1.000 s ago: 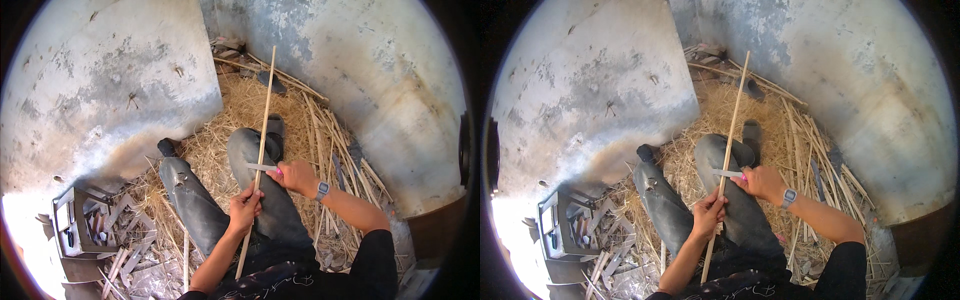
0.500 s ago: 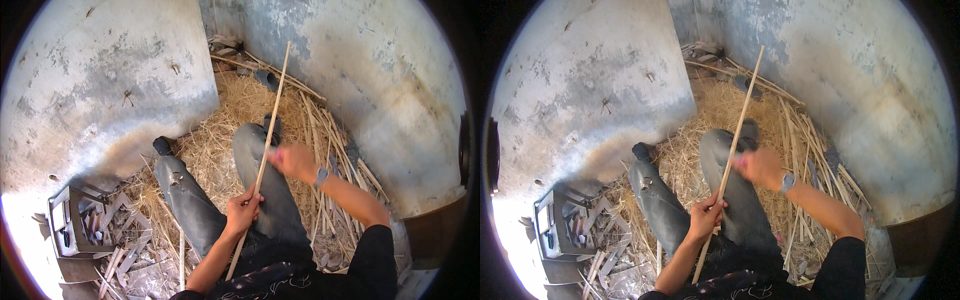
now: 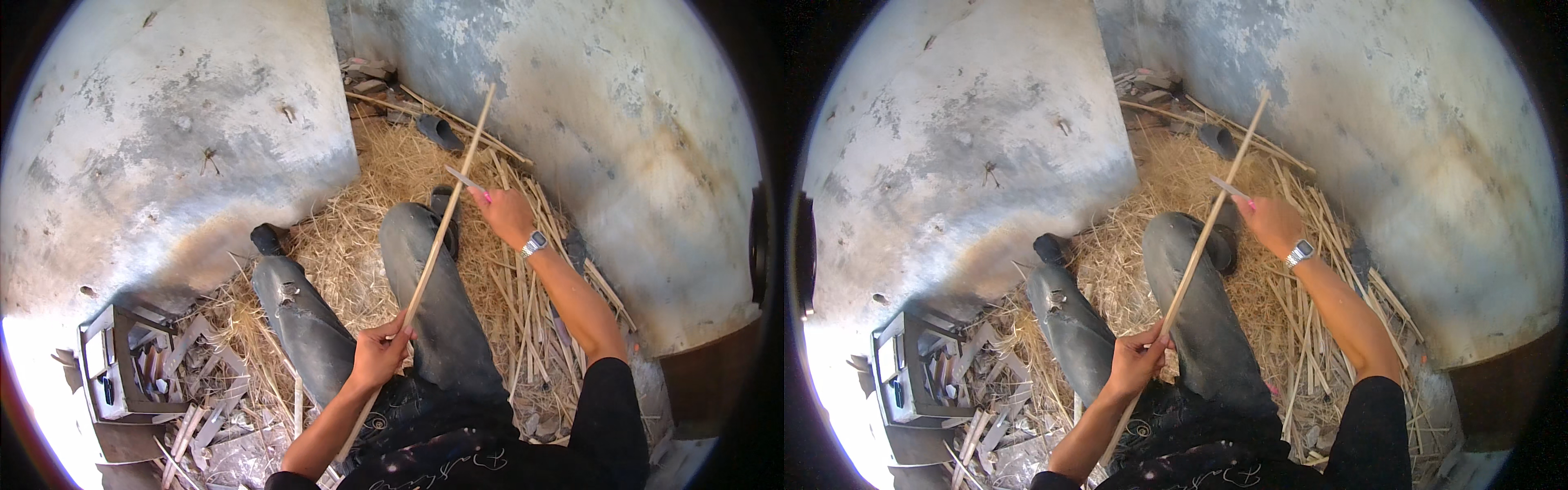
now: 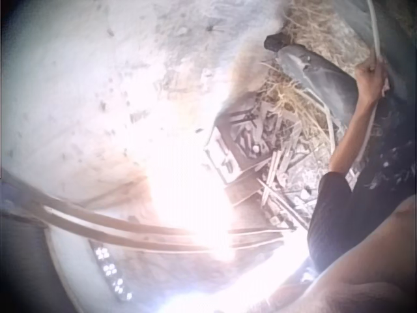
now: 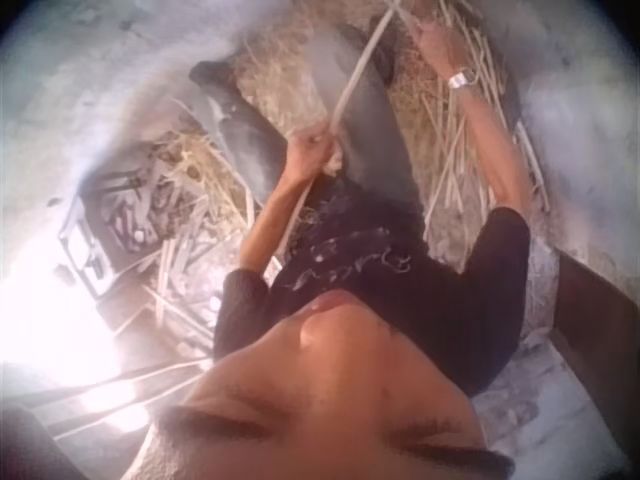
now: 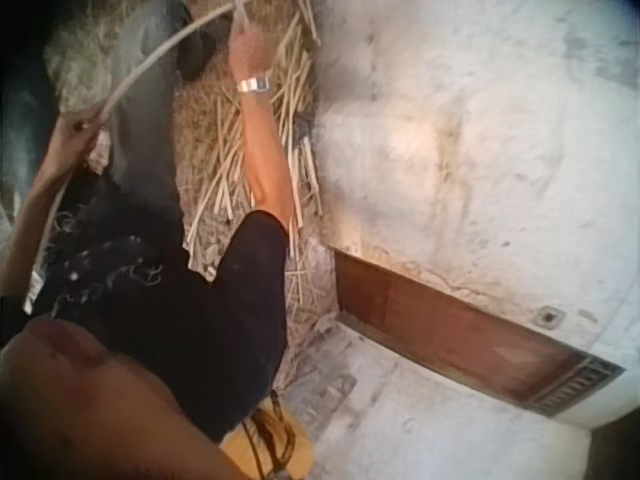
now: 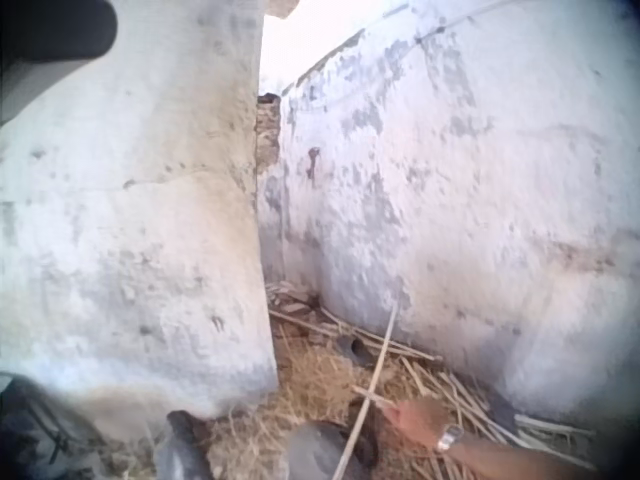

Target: The person strips a thin wooden rod by holding it with one hand and scraping along its length with a knife held in the other hand while sitting on a straw-covered floor.

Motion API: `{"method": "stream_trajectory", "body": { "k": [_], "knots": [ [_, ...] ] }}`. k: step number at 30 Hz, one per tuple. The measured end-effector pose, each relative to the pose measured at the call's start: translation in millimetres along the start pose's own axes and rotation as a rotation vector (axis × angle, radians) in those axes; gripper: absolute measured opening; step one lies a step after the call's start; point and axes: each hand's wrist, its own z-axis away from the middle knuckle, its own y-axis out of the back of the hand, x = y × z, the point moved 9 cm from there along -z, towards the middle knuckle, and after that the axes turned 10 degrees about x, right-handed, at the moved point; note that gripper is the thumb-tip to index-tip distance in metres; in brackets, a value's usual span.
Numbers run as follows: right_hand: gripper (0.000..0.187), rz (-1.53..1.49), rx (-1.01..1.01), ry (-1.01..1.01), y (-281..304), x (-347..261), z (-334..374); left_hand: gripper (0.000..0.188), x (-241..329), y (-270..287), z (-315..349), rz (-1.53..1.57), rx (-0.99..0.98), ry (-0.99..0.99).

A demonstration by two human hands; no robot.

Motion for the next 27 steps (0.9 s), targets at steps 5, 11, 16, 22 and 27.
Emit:
{"method": "stream_trajectory", "body": {
  "k": [5, 11, 16, 22, 27],
  "knots": [
    [0.071, -0.15, -0.153, 0.319, 19.0, -101.0, 60.4, 0.036, -0.5, 21.4, 9.5, -0.02, 0.029, -0.022],
    [0.066, -0.087, -0.161, 0.068, 18.1, -33.4, 25.2, 0.041, -14.0, 31.5, 22.1, 0.011, 0.001, 0.014],
    [0.061, -0.194, -0.203, 0.357, 25.6, -125.3, 108.3, 0.041, -21.1, 36.8, 24.3, -0.033, 0.02, -0.066],
    [0.063, -0.059, -0.233, 0.038, 3.2, -45.5, 63.5, 0.038, -13.8, 36.0, 42.6, -0.066, 0.093, -0.071],
    [0.065, -0.166, -0.218, 0.387, 13.2, -105.3, 104.1, 0.038, -18.6, 37.9, 45.7, -0.12, 0.122, -0.074]
  ]
}}
